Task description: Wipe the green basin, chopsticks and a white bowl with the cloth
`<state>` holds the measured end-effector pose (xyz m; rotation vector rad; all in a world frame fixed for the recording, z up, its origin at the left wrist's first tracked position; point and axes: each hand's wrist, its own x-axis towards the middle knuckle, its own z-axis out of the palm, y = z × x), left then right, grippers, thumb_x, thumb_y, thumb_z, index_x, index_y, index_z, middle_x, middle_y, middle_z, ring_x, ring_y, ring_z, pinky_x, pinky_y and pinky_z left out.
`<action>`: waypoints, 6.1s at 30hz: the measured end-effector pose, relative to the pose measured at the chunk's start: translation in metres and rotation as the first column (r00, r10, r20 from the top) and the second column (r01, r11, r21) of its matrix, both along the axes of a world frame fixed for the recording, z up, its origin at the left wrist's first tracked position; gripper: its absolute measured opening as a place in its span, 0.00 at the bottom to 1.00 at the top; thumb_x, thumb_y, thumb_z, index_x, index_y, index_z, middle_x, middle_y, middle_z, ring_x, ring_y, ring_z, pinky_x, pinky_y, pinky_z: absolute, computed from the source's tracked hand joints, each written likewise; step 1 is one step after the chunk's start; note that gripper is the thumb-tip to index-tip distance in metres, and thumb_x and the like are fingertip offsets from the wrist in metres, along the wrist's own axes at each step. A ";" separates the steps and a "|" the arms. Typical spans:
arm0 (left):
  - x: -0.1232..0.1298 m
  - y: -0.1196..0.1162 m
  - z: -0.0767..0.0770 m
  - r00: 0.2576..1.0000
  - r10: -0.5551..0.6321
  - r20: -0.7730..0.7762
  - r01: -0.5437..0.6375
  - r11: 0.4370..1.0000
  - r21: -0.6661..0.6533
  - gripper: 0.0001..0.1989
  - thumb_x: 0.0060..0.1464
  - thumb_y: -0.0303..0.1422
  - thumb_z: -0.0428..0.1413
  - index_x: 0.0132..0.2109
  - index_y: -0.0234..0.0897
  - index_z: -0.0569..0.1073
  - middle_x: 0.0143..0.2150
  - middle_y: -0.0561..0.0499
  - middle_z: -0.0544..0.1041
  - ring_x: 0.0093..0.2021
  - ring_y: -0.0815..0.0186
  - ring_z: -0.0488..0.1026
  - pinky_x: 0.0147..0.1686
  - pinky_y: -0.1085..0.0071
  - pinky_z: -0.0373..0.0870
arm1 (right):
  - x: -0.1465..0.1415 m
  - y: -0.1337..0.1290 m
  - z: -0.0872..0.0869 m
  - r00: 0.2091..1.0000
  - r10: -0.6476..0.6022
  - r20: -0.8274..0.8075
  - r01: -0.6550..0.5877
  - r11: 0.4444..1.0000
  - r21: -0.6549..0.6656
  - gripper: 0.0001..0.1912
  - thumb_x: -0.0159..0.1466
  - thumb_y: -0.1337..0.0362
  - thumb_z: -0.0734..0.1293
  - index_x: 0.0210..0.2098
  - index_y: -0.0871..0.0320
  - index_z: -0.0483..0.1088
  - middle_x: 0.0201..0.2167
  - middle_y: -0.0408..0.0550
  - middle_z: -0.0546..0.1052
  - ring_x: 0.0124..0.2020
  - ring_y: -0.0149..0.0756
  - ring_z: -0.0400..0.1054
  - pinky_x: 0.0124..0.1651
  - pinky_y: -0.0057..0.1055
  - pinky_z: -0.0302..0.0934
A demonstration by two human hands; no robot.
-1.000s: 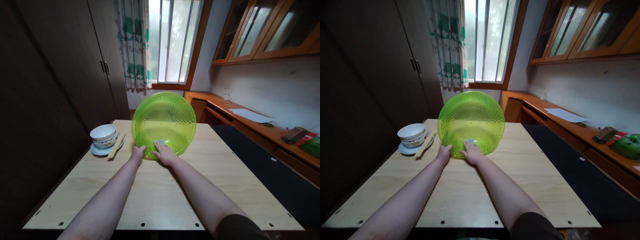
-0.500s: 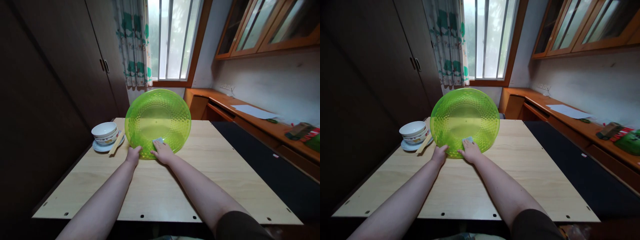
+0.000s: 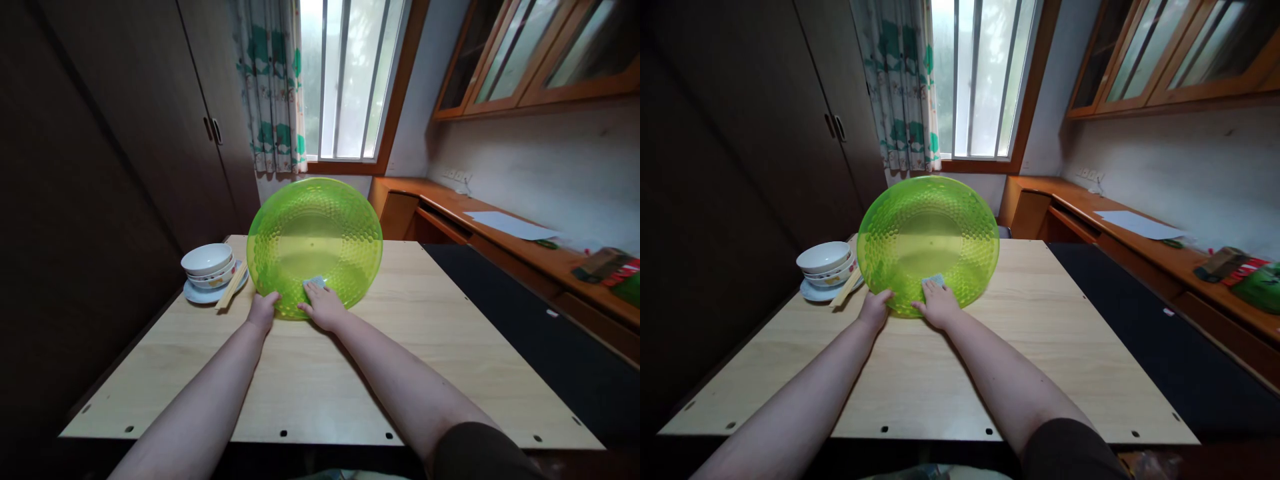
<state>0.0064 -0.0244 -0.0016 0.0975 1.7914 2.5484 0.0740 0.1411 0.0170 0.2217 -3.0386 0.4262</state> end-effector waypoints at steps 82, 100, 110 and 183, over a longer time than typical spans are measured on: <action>-0.003 -0.008 0.010 0.999 0.044 -0.003 -0.044 0.999 -0.025 0.29 0.34 0.29 0.57 0.50 0.33 0.72 0.40 0.46 0.79 0.43 0.57 0.76 0.47 0.61 0.71 | 0.007 0.019 0.009 0.998 -0.032 0.061 0.023 0.990 0.138 0.38 0.66 0.43 0.51 0.66 0.63 0.52 0.67 0.57 0.54 0.68 0.44 0.44 0.66 0.44 0.40; 0.018 0.005 0.024 0.983 -0.168 -0.074 0.172 0.983 0.060 0.34 0.34 0.37 0.67 0.52 0.32 0.72 0.45 0.41 0.79 0.47 0.53 0.75 0.49 0.59 0.72 | 0.004 0.011 0.008 0.999 0.006 0.035 -0.007 0.999 0.043 0.36 0.68 0.45 0.48 0.67 0.62 0.50 0.67 0.56 0.55 0.68 0.42 0.45 0.65 0.44 0.43; 0.006 -0.001 0.015 0.997 0.015 -0.074 -0.026 0.990 -0.140 0.27 0.32 0.28 0.62 0.46 0.31 0.75 0.44 0.41 0.79 0.48 0.52 0.75 0.53 0.55 0.68 | -0.001 0.033 0.013 0.990 -0.121 0.076 0.106 0.979 0.172 0.37 0.68 0.44 0.49 0.65 0.65 0.55 0.66 0.61 0.56 0.68 0.45 0.46 0.64 0.45 0.45; 0.001 0.001 0.012 0.998 -0.006 -0.067 -0.008 0.980 -0.200 0.24 0.35 0.27 0.58 0.46 0.34 0.74 0.44 0.45 0.79 0.46 0.56 0.76 0.49 0.63 0.72 | 0.004 0.044 0.037 0.912 -0.402 0.084 0.367 0.889 0.275 0.19 0.65 0.68 0.55 0.47 0.59 0.74 0.47 0.60 0.73 0.47 0.45 0.69 0.45 0.35 0.60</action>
